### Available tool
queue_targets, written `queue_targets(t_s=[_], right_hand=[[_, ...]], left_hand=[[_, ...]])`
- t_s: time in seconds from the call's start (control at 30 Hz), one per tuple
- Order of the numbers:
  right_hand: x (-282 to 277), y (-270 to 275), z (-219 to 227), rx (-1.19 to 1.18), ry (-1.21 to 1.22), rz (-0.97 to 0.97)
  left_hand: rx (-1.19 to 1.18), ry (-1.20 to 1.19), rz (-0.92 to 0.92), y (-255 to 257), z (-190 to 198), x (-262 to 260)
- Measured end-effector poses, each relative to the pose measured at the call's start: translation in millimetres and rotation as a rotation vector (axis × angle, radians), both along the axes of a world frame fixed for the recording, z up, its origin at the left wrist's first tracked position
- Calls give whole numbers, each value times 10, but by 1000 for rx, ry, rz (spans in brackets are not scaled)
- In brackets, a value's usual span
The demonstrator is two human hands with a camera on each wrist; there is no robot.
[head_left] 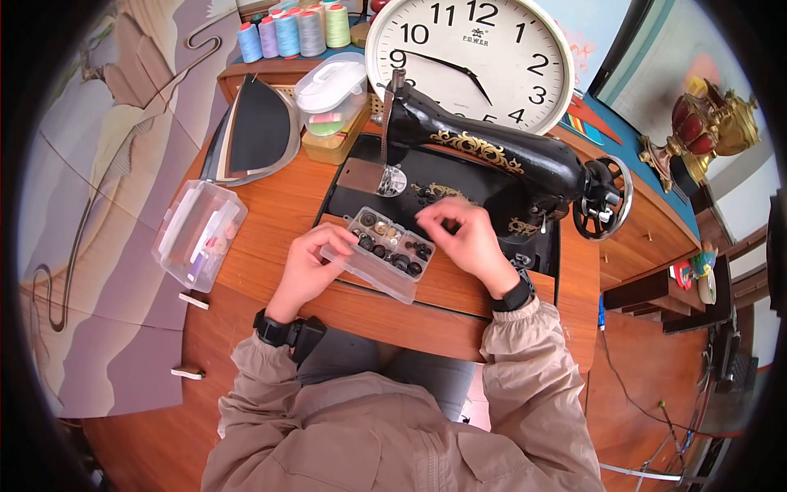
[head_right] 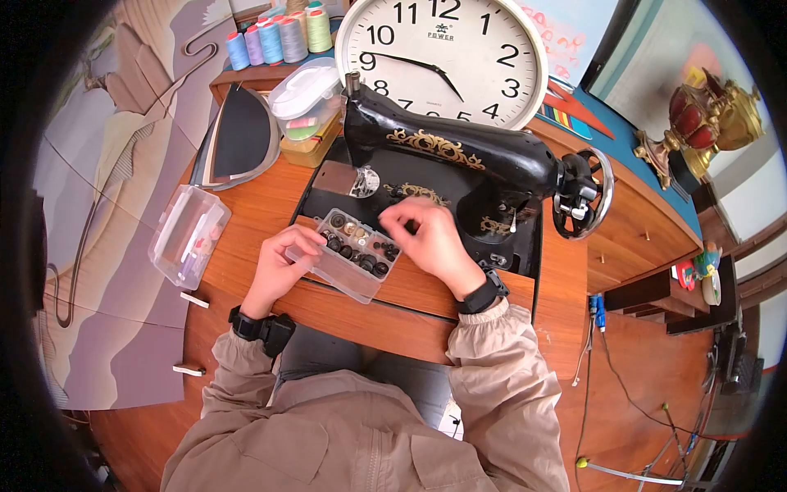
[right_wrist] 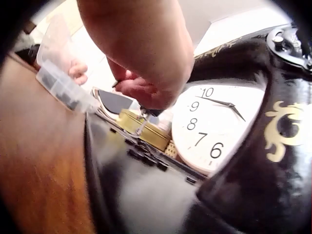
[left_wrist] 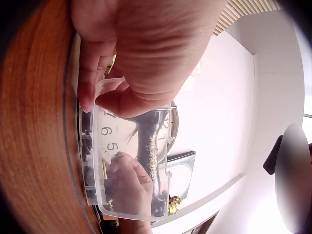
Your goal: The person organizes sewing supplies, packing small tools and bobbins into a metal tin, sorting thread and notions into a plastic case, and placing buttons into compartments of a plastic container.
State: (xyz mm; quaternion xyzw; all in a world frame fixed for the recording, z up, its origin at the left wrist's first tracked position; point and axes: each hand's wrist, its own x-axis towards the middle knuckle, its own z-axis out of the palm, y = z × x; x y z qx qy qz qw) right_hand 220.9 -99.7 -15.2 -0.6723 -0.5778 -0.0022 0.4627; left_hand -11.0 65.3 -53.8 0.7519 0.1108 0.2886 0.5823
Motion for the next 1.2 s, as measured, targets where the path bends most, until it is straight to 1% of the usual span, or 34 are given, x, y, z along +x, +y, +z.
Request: queue_targets(t_s=[0.07, 0.1, 0.13, 0.2, 0.23, 0.27, 0.33, 0.37, 0.43, 0.47, 0.53, 0.63, 0.73, 0.87, 0.97, 1.03, 1.07, 1.13, 1.17, 1.2], right_hand=[[-98, -34, 94, -260, 363, 221], [-85, -1, 16, -123, 228, 340], [-80, 5, 6, -124, 229, 340], [-61, 14, -9, -74, 150, 154], [8, 28, -57, -17, 45, 66], [62, 23, -81, -11, -60, -71], [134, -32, -95, -106, -237, -322], [150, -46, -92, -109, -238, -321], [161, -68, -96, -269, -231, -493], [187, -76, -133, -271, -233, -490], [257, -81, -260, -263, -214, -379], [302, -77, -296, -264, -151, -335], [292, -61, -275, -264, -120, -324], [284, -46, -273, -233, -138, -331], [262, -25, -258, -156, -168, -322], [202, -6, -144, -65, -50, -126], [146, -3, -77, -64, -50, -125], [40, -22, 19, -236, 257, 118], [37, -25, 13, -223, 206, 203], [43, -19, -4, -222, 205, 203]], left_hand=[[1, 1, -7, -11, 2, 13], [-12, -4, -6, -24, 17, 18], [-26, -9, -5, -28, 24, 17], [-13, -8, -7, -18, 19, 7], [2, -9, -9, -14, 17, 5], [0, -9, -8, -16, 20, 3], [13, -1, -3, -21, 33, 5], [10, -3, -3, -21, 41, 6], [17, 6, -3, -22, 45, 0], [14, 5, 0, -21, 36, 0], [13, -22, -11, -18, 20, 7], [-5, -13, -17, -30, 43, 2], [-1, -3, -19, -25, 32, 3], [-3, 8, -27, -18, 27, 7], [20, -12, -33, -20, 33, 13], [0, 10, -27, -18, 36, 9], [1, 10, -26, -16, 32, 7], [-16, 13, -30, -13, 23, 8], [-15, 13, -30, -13, 19, 10], [-15, 11, -30, -13, 14, 10]])
